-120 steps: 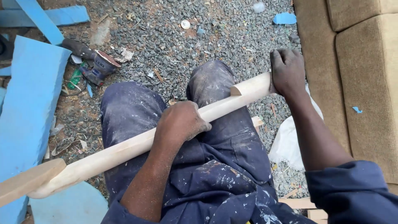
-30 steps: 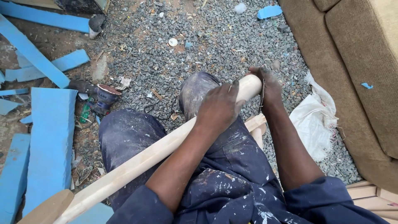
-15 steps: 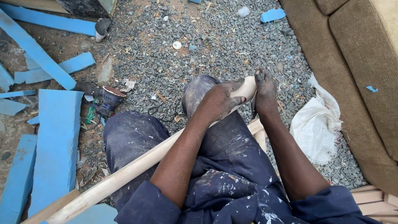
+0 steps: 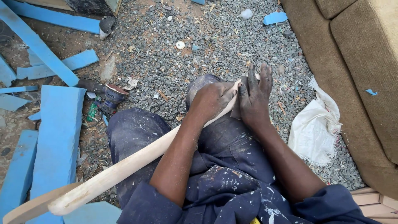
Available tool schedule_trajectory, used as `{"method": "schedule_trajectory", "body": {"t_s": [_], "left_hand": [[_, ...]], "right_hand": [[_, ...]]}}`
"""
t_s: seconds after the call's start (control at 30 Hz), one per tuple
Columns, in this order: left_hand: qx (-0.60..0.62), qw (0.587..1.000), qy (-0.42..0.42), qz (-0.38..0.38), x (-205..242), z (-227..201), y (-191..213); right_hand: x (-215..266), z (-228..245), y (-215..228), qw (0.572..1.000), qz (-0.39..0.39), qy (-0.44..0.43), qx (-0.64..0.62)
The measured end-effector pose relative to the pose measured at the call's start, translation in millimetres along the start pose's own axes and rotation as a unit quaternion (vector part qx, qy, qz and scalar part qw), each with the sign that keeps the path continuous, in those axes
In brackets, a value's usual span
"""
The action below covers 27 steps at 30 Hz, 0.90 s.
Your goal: Sanding a wooden handle and using a knife to scrape and shape the circular base.
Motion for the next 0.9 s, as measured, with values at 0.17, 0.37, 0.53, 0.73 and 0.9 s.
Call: {"method": "schedule_trajectory", "body": {"t_s": [0.17,0.37,0.53,0.73,0.9], "left_hand": [[0.007,0.999,0.04,0.01,32,-4,22],[0.063,0.995,0.082,-0.005,36,10,24],[0.077,0.992,0.101,-0.017,34,19,21],[0.097,0.986,0.136,-0.009,35,26,18],[0.144,0.982,0.122,-0.013,23,35,7]], "right_hand": [[-15,-37,8,0.999,-0.015,0.043,0.019],[-9,-80,19,0.988,-0.081,-0.111,-0.071],[-4,-70,27,0.99,-0.021,-0.133,-0.039],[6,-8,35,0.994,-0.041,-0.065,0.075],[14,30,19,0.988,-0.015,0.082,0.127]]}}
Point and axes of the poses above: each hand's wrist, its own x-axis away from the middle knuckle, its own y-axis out of the back of the hand, z = x × y, the point moved 10 cm from there along -x, towards the middle knuckle, and after that the axes turned 9 degrees about -x, right-handed, at the moved point
